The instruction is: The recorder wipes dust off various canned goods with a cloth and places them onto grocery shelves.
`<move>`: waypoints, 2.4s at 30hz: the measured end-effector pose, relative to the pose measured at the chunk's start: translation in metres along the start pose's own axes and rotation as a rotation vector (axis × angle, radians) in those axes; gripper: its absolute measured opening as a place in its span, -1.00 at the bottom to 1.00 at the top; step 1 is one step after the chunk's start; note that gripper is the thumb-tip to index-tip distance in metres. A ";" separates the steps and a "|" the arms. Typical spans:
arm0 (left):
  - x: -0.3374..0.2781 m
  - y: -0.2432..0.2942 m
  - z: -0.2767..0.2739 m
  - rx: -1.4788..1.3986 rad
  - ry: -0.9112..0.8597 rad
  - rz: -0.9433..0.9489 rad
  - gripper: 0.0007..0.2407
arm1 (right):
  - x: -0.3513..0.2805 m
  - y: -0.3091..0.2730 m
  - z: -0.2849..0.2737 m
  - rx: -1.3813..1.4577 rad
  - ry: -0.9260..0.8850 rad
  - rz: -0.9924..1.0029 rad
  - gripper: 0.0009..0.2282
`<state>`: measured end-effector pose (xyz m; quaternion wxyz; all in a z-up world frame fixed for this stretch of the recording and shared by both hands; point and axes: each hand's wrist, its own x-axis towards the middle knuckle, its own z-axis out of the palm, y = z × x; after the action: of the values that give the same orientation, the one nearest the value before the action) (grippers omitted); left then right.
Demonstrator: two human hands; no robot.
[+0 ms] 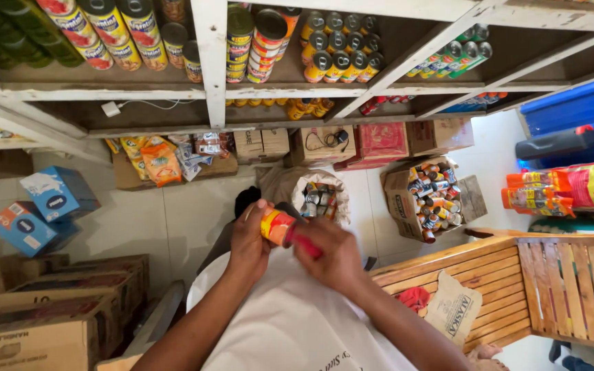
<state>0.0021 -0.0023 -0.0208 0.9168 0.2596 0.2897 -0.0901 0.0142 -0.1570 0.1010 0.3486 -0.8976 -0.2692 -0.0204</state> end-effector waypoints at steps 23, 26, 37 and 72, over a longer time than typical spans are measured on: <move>0.008 0.014 -0.013 0.215 -0.327 0.228 -0.54 | -0.008 0.019 -0.006 0.191 0.082 0.282 -0.82; 0.021 -0.005 -0.033 0.244 -0.318 0.280 -0.59 | -0.010 0.016 -0.009 0.213 0.097 0.301 -0.82; 0.042 -0.056 -0.056 0.745 -0.330 0.313 -0.42 | 0.005 0.013 0.008 0.222 0.074 0.007 -0.75; 0.009 0.379 0.123 1.309 0.005 1.778 -0.53 | -0.063 0.276 0.094 0.295 -0.020 0.501 -0.76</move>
<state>0.1885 0.2542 0.2200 0.3395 0.8106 -0.1023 0.4661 0.0836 -0.2958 -0.1544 0.4668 -0.8759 -0.0425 0.1145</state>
